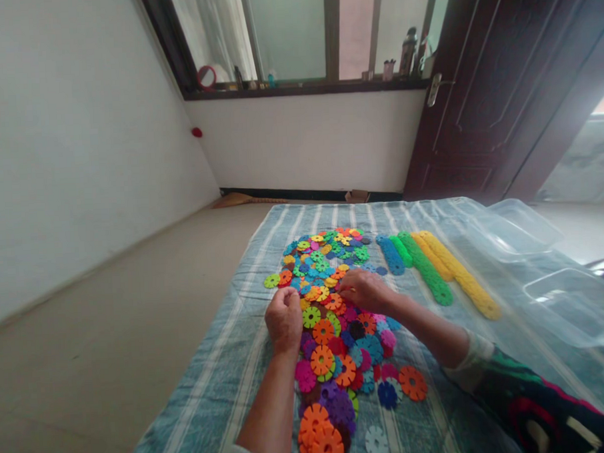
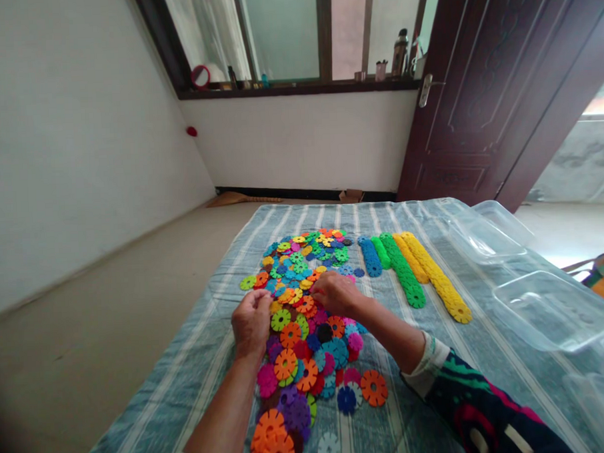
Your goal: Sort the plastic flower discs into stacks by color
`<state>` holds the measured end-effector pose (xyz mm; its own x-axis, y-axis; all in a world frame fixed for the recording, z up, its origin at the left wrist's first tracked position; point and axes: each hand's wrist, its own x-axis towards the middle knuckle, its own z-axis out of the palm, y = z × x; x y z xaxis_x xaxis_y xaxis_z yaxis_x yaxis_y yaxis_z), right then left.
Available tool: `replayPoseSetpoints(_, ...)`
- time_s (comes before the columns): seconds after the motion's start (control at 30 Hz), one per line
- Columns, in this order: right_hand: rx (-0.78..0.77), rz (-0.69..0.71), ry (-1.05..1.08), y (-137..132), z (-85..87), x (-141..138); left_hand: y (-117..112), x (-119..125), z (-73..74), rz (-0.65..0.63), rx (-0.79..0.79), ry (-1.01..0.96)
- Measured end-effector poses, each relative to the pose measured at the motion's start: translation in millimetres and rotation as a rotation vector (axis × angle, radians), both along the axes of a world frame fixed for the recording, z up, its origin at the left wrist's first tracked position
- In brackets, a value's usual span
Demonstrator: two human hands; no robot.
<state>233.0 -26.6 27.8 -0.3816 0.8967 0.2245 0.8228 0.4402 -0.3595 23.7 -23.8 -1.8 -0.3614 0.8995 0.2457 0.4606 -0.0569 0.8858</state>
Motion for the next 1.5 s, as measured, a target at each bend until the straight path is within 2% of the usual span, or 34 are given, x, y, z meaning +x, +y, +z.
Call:
replayPoseSetpoints(0.13,0.008,0.099,0.002,0,-4.1,-5,1,-1,-0.9,-0.001,0.004,0.008)
replayPoseSetpoints(0.43,0.064,0.100,0.034,-4,-13.2,-14,4,-3,-5.7,-0.009,0.011,0.006)
replayPoseSetpoints(0.5,0.113,0.046,0.074,-2,-11.2,-13,4,-3,-5.3,-0.009,0.014,0.013)
replayPoseSetpoints(0.6,0.157,-0.112,0.068,11,-5.2,-6,3,-3,-3.6,-0.006,0.014,0.026)
replayPoseSetpoints(0.73,0.020,-0.386,-0.031,39,0.7,3,3,-4,-1.9,-0.008,0.004,0.020)
replayPoseSetpoints(0.8,-0.063,-0.427,-0.069,47,1.2,1,3,-4,-1.8,-0.006,-0.004,0.012)
replayPoseSetpoints(0.9,-0.103,-0.312,-0.102,48,0.3,-9,4,-5,-2.2,-0.005,-0.013,0.012)
replayPoseSetpoints(1.17,-0.067,-0.035,-0.085,33,2.8,-31,6,-6,-4.4,-0.013,-0.018,0.005)
replayPoseSetpoints(1.3,0.008,0.081,-0.089,23,4.0,-30,6,-5,-2.9,-0.019,-0.013,0.005)
replayPoseSetpoints(1.5,0.169,0.190,0.046,-19,0.2,-11,3,-1,-0.2,-0.026,0.018,0.021)
